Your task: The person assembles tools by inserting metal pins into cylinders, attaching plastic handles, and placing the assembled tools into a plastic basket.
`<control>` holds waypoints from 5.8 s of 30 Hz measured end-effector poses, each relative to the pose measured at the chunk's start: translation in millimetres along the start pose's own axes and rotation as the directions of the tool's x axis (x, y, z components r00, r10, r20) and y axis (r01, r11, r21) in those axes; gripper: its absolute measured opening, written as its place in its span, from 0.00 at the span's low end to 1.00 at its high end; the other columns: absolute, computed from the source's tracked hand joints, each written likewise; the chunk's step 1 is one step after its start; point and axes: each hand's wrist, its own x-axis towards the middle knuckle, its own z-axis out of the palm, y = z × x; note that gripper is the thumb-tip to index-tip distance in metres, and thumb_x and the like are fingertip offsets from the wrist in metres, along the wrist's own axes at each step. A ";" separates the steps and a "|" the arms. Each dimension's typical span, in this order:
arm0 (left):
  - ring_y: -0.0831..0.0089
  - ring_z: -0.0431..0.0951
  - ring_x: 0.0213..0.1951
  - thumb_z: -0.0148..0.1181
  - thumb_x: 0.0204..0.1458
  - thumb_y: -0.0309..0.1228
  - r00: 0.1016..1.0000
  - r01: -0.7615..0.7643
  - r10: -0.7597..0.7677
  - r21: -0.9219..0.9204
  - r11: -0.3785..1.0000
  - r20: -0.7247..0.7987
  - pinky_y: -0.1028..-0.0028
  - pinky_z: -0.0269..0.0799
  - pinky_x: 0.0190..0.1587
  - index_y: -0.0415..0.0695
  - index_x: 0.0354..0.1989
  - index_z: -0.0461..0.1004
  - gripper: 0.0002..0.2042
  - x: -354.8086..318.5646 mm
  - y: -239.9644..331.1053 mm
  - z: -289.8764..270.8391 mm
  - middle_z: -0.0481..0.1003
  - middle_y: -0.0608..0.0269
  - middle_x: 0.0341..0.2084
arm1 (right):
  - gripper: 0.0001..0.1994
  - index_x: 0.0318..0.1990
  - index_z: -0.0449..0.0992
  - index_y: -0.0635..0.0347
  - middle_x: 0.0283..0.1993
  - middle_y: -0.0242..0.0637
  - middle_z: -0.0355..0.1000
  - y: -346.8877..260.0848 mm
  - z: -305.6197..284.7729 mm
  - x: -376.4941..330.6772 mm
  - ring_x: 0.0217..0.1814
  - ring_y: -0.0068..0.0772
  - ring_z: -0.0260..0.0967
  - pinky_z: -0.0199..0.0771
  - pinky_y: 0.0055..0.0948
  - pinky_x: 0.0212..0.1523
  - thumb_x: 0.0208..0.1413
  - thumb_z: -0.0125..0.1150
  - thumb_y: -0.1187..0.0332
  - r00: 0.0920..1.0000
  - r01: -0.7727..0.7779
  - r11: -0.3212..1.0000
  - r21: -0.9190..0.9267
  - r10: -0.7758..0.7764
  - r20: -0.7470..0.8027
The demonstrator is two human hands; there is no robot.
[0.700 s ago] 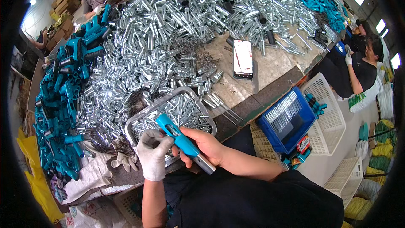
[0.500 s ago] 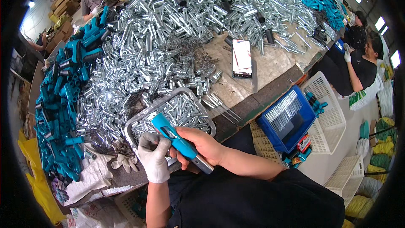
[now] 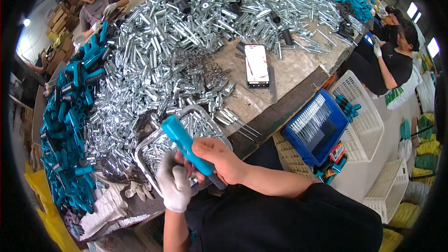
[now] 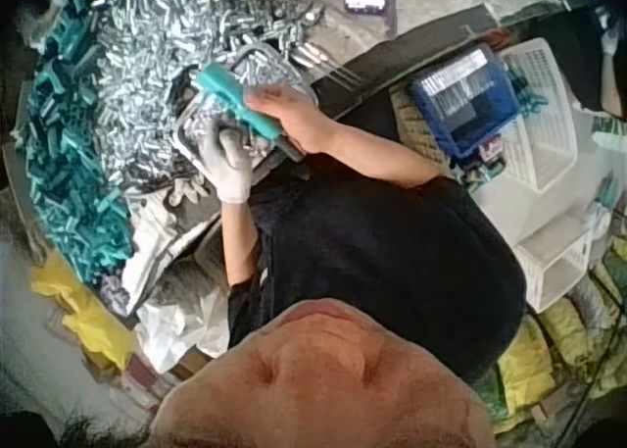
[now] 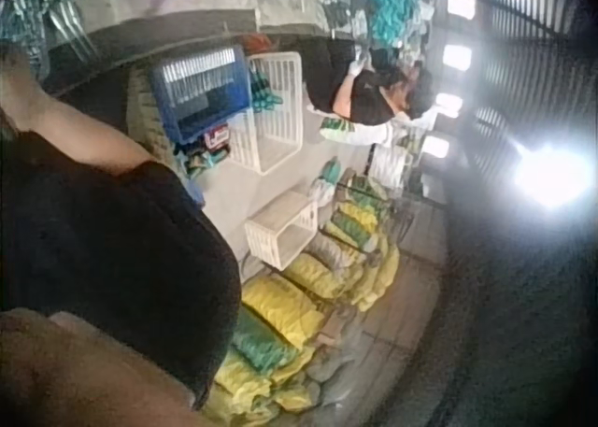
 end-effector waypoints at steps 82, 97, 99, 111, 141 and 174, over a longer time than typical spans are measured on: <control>0.77 0.66 0.17 0.34 0.62 0.58 0.890 0.435 -0.281 -0.854 0.284 0.360 0.81 0.59 0.22 0.40 0.37 0.66 0.29 -31.3 -30.5 -66.8 0.67 0.67 0.17 | 0.19 0.48 0.67 0.66 0.30 0.45 0.72 9.1 -4.8 -28.9 0.20 0.22 0.66 0.63 0.19 0.18 0.64 0.50 0.56 0.942 -0.320 0.921 -0.224 0.334 0.029; 0.73 0.72 0.45 0.57 0.51 0.25 0.977 -0.155 0.104 -0.288 0.945 -0.184 0.70 0.70 0.48 0.42 0.66 0.53 0.32 -20.2 7.0 -28.5 0.72 0.59 0.45 | 0.16 0.46 0.66 0.61 0.29 0.36 0.69 27.1 25.2 -16.1 0.20 0.17 0.61 0.59 0.18 0.18 0.66 0.47 0.56 0.958 -0.288 0.935 -0.208 0.281 -0.060; 0.66 0.75 0.45 0.59 0.52 0.29 0.992 -0.099 0.082 -0.184 0.978 -0.101 0.68 0.71 0.47 0.41 0.64 0.56 0.30 -19.2 7.7 -28.4 0.73 0.55 0.45 | 0.16 0.46 0.67 0.59 0.28 0.34 0.68 22.2 25.3 -11.6 0.19 0.18 0.62 0.59 0.18 0.17 0.67 0.44 0.54 0.944 -0.328 0.942 -0.074 0.324 -0.064; 0.61 0.78 0.38 0.59 0.50 0.32 0.847 -0.165 0.529 0.920 0.355 -0.052 0.63 0.75 0.42 0.47 0.36 0.79 0.07 77.8 -36.6 -130.1 0.77 0.62 0.34 | 0.23 0.55 0.68 0.57 0.22 0.27 0.62 28.1 8.0 11.5 0.14 0.14 0.55 0.53 0.17 0.14 0.63 0.52 0.49 0.945 -0.301 0.806 -0.510 0.180 -0.273; 0.71 0.81 0.34 0.62 0.50 0.31 0.938 -0.281 0.141 0.452 0.847 0.318 0.74 0.75 0.42 0.40 0.41 0.80 0.12 62.4 23.6 -134.5 0.81 0.55 0.33 | 0.20 0.49 0.67 0.64 0.23 0.26 0.64 39.8 -10.7 10.5 0.20 0.15 0.60 0.62 0.20 0.20 0.63 0.54 0.54 0.935 -0.345 0.679 -0.648 0.308 -0.175; 0.77 0.67 0.25 0.43 0.57 0.28 0.935 0.236 -0.042 -0.529 0.815 0.352 0.79 0.63 0.32 0.34 0.61 0.62 0.22 30.2 7.1 -80.2 0.70 0.66 0.21 | 0.18 0.54 0.62 0.64 0.25 0.33 0.65 50.8 -19.5 -1.4 0.17 0.17 0.58 0.58 0.19 0.16 0.64 0.50 0.60 0.992 -0.115 0.790 -0.603 0.057 -0.114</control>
